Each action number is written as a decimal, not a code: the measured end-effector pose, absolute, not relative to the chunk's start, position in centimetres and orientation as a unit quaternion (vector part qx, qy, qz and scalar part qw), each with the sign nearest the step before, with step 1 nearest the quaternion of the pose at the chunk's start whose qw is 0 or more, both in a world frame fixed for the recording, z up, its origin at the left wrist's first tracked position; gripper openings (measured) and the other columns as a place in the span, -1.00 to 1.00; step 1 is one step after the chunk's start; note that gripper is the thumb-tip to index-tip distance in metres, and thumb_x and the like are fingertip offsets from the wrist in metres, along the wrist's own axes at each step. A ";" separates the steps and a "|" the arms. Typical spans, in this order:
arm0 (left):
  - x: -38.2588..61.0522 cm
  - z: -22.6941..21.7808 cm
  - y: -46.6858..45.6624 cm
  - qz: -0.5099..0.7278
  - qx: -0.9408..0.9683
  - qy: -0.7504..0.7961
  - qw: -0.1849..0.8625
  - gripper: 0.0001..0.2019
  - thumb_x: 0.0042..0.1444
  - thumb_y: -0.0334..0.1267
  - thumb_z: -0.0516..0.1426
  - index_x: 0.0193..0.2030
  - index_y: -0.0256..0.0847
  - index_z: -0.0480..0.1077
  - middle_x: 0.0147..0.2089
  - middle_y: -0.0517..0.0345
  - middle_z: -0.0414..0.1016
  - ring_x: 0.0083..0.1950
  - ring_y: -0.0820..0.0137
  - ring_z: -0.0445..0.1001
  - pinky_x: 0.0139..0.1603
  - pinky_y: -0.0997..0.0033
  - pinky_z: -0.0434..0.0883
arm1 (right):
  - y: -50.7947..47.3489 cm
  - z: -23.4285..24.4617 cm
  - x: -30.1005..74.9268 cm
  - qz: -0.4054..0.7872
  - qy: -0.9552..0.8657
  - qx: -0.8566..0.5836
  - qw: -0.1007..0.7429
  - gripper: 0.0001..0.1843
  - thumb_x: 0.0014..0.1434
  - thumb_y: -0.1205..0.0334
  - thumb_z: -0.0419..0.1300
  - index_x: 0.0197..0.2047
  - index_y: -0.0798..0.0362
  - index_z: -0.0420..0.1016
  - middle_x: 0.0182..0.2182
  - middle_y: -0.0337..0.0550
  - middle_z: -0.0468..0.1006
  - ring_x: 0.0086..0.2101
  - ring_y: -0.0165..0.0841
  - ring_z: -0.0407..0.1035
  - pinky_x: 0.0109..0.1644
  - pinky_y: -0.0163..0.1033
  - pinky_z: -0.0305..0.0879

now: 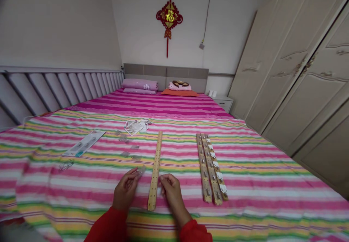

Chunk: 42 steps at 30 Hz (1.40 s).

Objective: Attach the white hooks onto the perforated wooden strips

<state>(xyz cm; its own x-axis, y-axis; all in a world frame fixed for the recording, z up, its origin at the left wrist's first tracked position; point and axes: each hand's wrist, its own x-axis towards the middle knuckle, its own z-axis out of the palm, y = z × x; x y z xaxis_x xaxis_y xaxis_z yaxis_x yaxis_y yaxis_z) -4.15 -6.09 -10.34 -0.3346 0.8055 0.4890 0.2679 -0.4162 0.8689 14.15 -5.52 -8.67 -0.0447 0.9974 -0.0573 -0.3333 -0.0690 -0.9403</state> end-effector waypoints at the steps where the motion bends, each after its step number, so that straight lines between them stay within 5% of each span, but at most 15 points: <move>1: -4.0 -10.0 -6.4 0.634 0.577 0.490 0.158 -0.90 0.07 -0.24 0.13 -0.35 -0.23 0.40 -0.02 -0.13 0.50 0.01 0.24 0.50 -0.08 0.26 0.51 | -5.8 -8.3 13.9 0.610 -0.401 -0.409 0.547 -0.64 -0.10 -0.05 0.34 -0.49 0.10 0.45 -0.64 -0.31 0.43 -0.74 -0.58 0.11 -0.67 -0.42 0.00; 6: -2.9 -7.9 -8.3 0.564 0.693 0.446 -0.040 -0.86 0.10 -0.46 0.07 -0.24 -0.22 0.39 0.02 -0.08 0.46 0.05 0.32 0.47 0.01 0.29 0.48 | -6.9 -6.7 12.8 0.640 -0.399 -0.385 0.532 -0.62 -0.13 -0.05 0.36 -0.49 0.11 0.44 -0.65 -0.32 0.43 -0.75 -0.58 0.14 -0.70 -0.43 -0.01; 12: -1.9 -7.3 -9.7 0.503 0.739 0.432 -0.118 -0.78 0.11 -0.48 0.05 -0.14 -0.20 0.40 0.02 -0.02 0.47 0.05 0.34 0.47 0.01 0.38 0.49 | -7.9 -5.8 12.1 0.639 -0.390 -0.380 0.544 -0.60 -0.13 -0.08 0.36 -0.51 0.09 0.39 -0.79 -0.40 0.32 -0.79 -0.58 0.07 -0.72 -0.43 -0.06; 22: -2.2 -7.3 -10.7 0.490 0.779 0.375 -0.109 -0.78 0.16 -0.45 0.01 -0.09 -0.20 0.36 0.01 -0.03 0.47 0.04 0.36 0.48 -0.03 0.42 0.51 | -8.1 -5.5 13.3 0.652 -0.330 -0.397 0.555 -0.57 -0.06 -0.11 0.30 -0.58 0.09 0.34 -0.84 -0.38 0.28 -0.82 -0.58 0.05 -0.74 -0.43 -0.15; 36: -1.4 -8.4 -11.8 0.494 0.781 0.374 -0.075 -0.81 0.09 -0.46 0.08 -0.19 -0.17 0.42 -0.01 -0.04 0.48 0.00 0.31 0.49 -0.06 0.36 0.51 | -8.0 -4.9 14.7 0.630 -0.354 -0.422 0.547 -0.71 -0.26 0.13 0.42 -0.50 0.16 0.54 -0.76 -0.26 0.46 -0.72 -0.52 0.23 -0.63 -0.41 0.11; 42: -1.5 -6.6 -12.2 0.534 0.701 0.459 0.108 -0.85 0.05 -0.26 0.15 -0.23 -0.17 0.47 -0.22 0.02 0.54 -0.17 0.32 0.52 -0.16 0.35 0.49 | -7.1 -5.4 15.5 0.621 -0.390 -0.424 0.530 -0.73 -0.22 0.12 0.40 -0.46 0.13 0.55 -0.75 -0.30 0.45 -0.72 -0.52 0.21 -0.62 -0.40 0.08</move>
<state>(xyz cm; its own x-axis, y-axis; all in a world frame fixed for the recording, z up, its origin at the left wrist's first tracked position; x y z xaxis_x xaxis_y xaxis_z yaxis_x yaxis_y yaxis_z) -1.54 -12.15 -6.60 0.0066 0.7596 0.6503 0.5291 -0.5545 0.6423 15.52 -7.10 -5.39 -0.0774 0.9906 -0.1130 -0.3281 -0.1323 -0.9353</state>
